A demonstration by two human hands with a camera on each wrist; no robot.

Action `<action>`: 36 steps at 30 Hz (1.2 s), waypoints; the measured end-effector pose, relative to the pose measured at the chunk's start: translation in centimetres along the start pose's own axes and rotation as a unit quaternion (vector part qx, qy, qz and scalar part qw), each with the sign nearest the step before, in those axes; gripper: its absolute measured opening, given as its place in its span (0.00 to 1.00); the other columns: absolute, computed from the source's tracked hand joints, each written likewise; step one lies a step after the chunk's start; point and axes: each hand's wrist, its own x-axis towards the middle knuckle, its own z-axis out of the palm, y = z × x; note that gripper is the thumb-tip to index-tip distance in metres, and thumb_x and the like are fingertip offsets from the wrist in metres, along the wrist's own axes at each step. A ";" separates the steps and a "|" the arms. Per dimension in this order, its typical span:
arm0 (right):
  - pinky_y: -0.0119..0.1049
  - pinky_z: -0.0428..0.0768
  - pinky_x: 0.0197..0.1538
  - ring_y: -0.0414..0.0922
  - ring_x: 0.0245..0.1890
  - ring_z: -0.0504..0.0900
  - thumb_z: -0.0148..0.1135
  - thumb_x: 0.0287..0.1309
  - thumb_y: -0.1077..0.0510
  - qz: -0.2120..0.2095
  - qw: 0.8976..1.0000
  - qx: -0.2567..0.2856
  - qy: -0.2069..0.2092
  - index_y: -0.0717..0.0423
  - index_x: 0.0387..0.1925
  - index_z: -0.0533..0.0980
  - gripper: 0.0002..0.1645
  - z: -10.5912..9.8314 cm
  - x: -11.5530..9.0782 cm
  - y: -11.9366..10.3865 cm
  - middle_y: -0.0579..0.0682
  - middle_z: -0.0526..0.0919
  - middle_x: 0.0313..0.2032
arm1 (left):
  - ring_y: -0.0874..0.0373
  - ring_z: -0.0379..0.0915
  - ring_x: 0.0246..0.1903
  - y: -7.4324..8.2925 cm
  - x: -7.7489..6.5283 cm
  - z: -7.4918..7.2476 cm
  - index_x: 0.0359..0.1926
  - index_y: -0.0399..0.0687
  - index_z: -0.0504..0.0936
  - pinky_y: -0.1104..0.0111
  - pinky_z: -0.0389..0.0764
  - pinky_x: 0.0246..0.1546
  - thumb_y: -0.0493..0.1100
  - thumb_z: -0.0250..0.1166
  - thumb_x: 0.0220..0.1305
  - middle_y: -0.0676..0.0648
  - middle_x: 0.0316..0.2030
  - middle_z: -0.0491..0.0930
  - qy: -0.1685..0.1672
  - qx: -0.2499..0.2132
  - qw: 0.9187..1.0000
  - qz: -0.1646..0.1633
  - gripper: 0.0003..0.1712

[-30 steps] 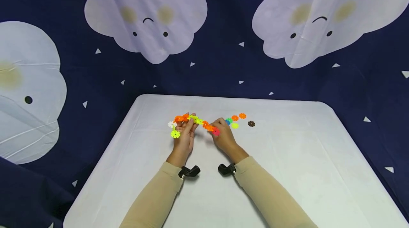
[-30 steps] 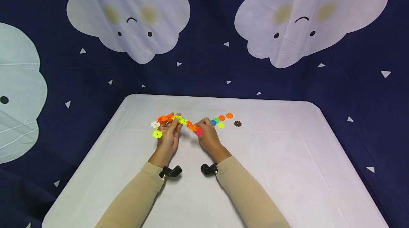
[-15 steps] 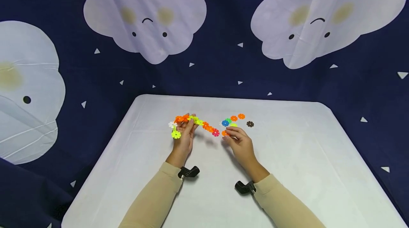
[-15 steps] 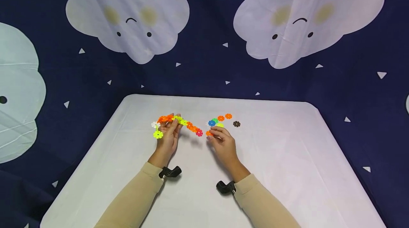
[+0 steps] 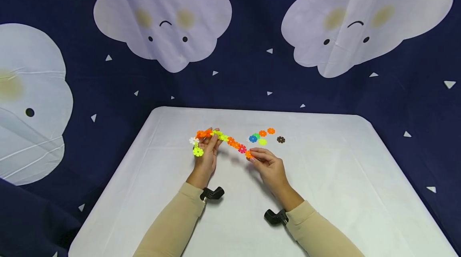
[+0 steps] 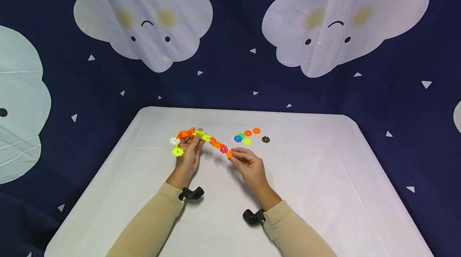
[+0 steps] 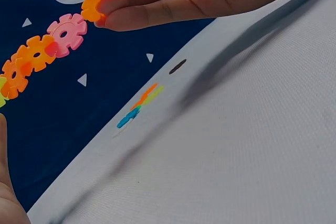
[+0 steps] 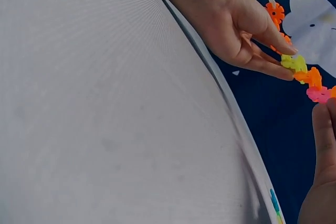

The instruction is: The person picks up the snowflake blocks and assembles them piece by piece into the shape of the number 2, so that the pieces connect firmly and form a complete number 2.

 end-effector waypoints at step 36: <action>0.46 0.82 0.58 0.50 0.48 0.89 0.63 0.67 0.77 0.070 0.992 0.104 0.015 0.84 0.55 0.76 0.17 0.4 -0.2 0.0 0.69 0.80 0.58 | 0.39 0.76 0.62 -0.2 0.1 0.0 0.60 0.35 0.78 0.61 0.83 0.55 0.27 0.63 0.74 0.22 0.64 0.72 -0.026 0.021 0.999 0.006 0.17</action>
